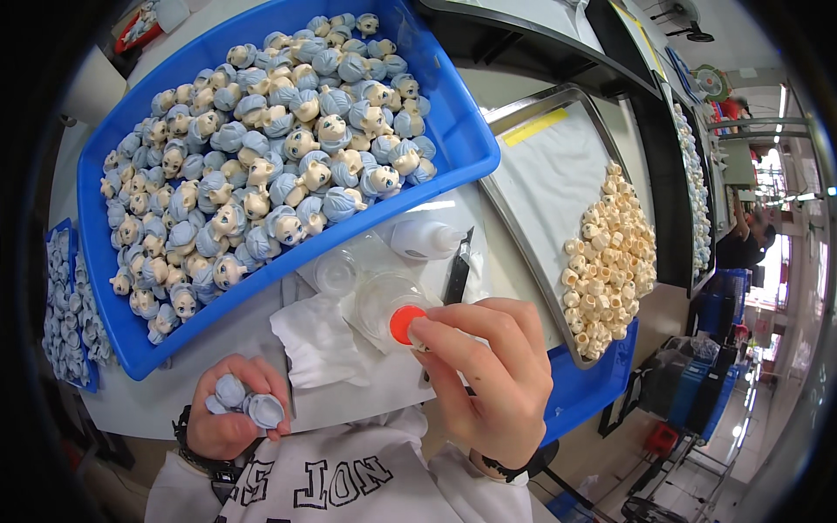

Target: The person assembles small doll heads by picking up a blue hairpiece and a white head base, applying glue to the base, and pressing the hairpiece onto it. The person repeats this process for multiple units, placing the finished heads into a blue tray.

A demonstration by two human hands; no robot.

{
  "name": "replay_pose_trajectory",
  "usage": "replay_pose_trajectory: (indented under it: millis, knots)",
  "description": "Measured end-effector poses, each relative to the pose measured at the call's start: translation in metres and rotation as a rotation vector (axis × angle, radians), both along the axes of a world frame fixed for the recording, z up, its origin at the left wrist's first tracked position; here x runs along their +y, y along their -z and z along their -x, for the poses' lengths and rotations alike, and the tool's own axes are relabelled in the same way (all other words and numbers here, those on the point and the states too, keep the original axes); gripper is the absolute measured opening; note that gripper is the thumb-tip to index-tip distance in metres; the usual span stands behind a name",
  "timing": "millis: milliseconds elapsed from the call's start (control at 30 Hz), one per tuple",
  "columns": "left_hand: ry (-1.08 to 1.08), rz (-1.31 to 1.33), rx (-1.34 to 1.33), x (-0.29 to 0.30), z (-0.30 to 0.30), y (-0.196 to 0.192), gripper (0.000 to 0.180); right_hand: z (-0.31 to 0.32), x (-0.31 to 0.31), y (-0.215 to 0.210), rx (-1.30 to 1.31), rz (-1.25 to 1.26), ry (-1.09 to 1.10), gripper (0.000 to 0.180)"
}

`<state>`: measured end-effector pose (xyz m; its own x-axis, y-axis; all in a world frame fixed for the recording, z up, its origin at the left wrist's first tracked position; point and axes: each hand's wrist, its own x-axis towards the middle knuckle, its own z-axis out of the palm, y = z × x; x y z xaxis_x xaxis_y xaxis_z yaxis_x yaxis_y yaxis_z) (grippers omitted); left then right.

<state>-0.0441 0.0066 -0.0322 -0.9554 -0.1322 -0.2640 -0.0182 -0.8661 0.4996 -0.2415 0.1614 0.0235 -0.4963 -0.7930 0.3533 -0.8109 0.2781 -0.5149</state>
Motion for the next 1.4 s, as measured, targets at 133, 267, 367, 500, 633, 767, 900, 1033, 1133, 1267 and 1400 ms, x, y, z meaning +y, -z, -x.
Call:
replay_pose_trajectory:
  millis: [133, 267, 367, 500, 633, 767, 900, 1033, 1133, 1267, 1400]
  knots:
    - [-0.078, -0.013, -0.018, 0.003, 0.000, 0.002, 0.031, -0.002, 0.003, 0.002, -0.036, 0.030, 0.038, 0.035]
    - [-0.121, -0.010, -0.021, 0.004, -0.001, -0.002, 0.031, -0.004, 0.006, 0.006, -0.035, 0.087, 0.061, 0.034]
    - [-0.030, -0.010, 0.042, -0.002, -0.001, 0.002, 0.031, -0.017, 0.008, 0.014, -0.058, 0.257, 0.065, 0.029]
    - [0.067, 0.075, -0.098, -0.003, -0.003, -0.006, 0.033, -0.040, -0.004, 0.024, -0.239, 0.561, -0.308, 0.022]
    - [0.090, 0.160, -0.070, -0.003, -0.007, -0.001, 0.032, -0.054, -0.009, 0.033, -0.288, 0.475, -0.399, 0.027]
    - [0.114, 0.138, -0.079, -0.004, -0.007, 0.002, 0.031, -0.064, -0.024, 0.029, -0.306, 0.449, -0.391, 0.027]
    - [0.099, 0.152, -0.081, -0.002, -0.005, 0.000, 0.031, -0.064, -0.023, 0.029, -0.317, 0.406, -0.374, 0.027]
    - [0.112, 0.189, -0.077, -0.003, -0.003, -0.001, 0.029, -0.064, -0.023, 0.029, -0.311, 0.327, -0.357, 0.027]
    - [0.130, 0.242, -0.086, -0.003, -0.004, -0.001, 0.028, -0.062, -0.024, 0.026, -0.263, 0.278, -0.354, 0.028]
    - [0.149, 0.223, -0.109, -0.004, -0.004, -0.002, 0.028, -0.062, -0.022, 0.025, -0.249, 0.250, -0.334, 0.029]
    - [0.148, 0.240, -0.093, -0.002, -0.003, -0.003, 0.028, -0.063, -0.021, 0.024, -0.229, 0.279, -0.353, 0.026]
